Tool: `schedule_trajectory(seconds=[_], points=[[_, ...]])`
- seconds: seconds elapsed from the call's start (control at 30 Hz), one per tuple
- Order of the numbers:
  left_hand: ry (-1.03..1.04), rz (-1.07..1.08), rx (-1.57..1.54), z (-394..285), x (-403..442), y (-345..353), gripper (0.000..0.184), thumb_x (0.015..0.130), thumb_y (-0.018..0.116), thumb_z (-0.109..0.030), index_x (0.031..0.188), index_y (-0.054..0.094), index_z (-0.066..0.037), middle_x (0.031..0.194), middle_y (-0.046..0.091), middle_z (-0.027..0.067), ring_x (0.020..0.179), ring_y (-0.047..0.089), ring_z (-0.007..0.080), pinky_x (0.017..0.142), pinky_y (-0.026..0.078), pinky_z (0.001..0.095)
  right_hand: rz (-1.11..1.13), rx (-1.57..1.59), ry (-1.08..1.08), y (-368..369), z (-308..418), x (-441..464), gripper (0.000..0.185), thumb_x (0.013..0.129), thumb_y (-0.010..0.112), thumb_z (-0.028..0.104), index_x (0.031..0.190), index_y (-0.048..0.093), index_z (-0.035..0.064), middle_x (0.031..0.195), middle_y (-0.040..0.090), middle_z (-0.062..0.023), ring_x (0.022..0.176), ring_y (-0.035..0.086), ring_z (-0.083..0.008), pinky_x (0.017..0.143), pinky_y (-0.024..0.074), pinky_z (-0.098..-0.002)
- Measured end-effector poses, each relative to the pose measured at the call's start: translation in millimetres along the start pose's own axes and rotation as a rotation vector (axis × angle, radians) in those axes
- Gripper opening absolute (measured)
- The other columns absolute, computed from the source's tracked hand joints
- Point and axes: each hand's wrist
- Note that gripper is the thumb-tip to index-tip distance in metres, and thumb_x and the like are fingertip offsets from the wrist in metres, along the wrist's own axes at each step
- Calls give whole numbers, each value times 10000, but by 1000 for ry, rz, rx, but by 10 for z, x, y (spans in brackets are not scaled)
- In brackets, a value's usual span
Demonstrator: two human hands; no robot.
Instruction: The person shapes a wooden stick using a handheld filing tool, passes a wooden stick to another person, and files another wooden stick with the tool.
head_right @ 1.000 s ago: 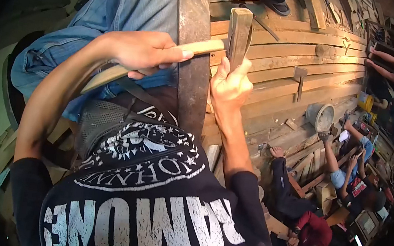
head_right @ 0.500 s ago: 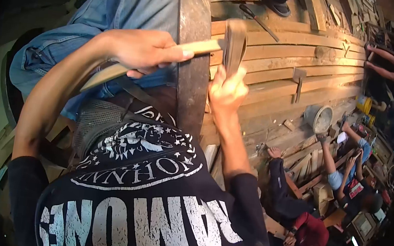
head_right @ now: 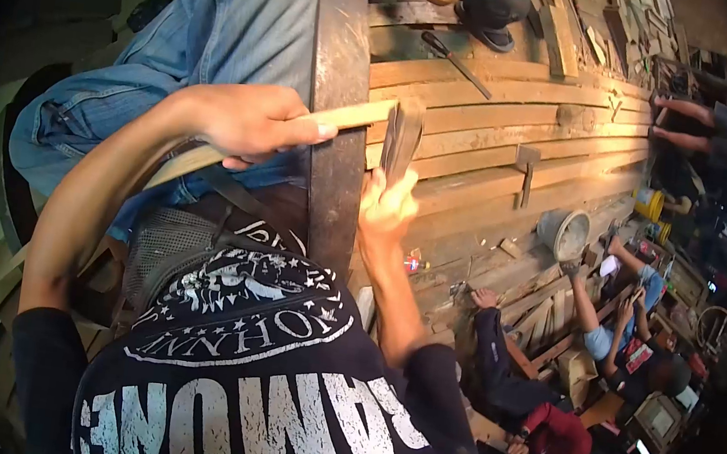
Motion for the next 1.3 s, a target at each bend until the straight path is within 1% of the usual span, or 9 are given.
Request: schedule_trajectory(seconds=[0.1,0.13,0.23,0.27,0.9,1.0,1.13,1.2,1.3], points=[[10,33,-14,50,45,-14,613,1011,391,-514,602,403,-58,440,387,16,350,441,133,359,354,299,86,18,141,-33,-15,94,234,911,601,70,1060,498,-78,598,585,-202,498,615,-355,429,453,-409],[9,42,-14,41,45,-14,620,1012,385,-518,608,420,-49,432,390,15,347,444,134,359,355,302,24,-43,-29,6,-67,264,260,914,602,77,1076,491,-93,574,567,-195,464,597,-352,407,434,-408],[-24,37,117,-24,12,-25,677,1008,349,-542,648,536,1,451,492,48,386,502,145,441,403,326,31,-91,5,2,-106,239,271,914,605,88,1084,491,-91,597,576,-204,489,611,-354,421,444,-412],[-5,39,69,-4,18,-28,666,1010,356,-530,645,532,0,468,506,50,388,502,145,439,404,327,35,-23,114,12,-141,75,288,914,605,98,1098,495,-93,625,592,-211,520,626,-358,451,464,-419],[26,34,12,2,10,-32,602,1016,384,-508,654,442,-30,453,413,25,368,465,135,368,369,310,48,-15,89,-28,-335,-102,318,873,651,138,1088,509,-49,598,578,-225,545,611,-407,454,451,-450],[12,36,21,45,36,-10,604,1015,385,-510,653,439,-30,458,417,23,371,461,138,366,370,313,154,-219,267,-313,-573,-446,187,933,563,123,1052,525,-16,658,605,-240,567,623,-405,471,441,-465],[17,28,8,19,5,-5,609,1016,382,-513,642,434,-36,463,408,21,375,458,136,366,370,311,58,-300,238,-550,-738,-421,155,955,524,124,1031,527,-12,644,590,-226,552,609,-402,470,428,-452],[4,21,17,-2,-2,-12,609,1016,381,-516,640,432,-39,467,405,20,376,456,133,365,368,308,-79,-140,187,-501,-729,-249,201,995,494,187,917,487,2,536,519,-118,438,531,-226,436,400,-348],[-1,7,10,20,-1,7,607,1014,381,-521,637,426,-48,475,398,14,378,447,126,362,358,301,-103,24,115,-337,-489,-22,218,1007,480,205,897,479,17,530,506,-63,439,512,-159,432,387,-307]])
Point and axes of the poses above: each hand's wrist, its own x-axis towards the middle knuckle, its own y-axis out of the palm, z = x × y
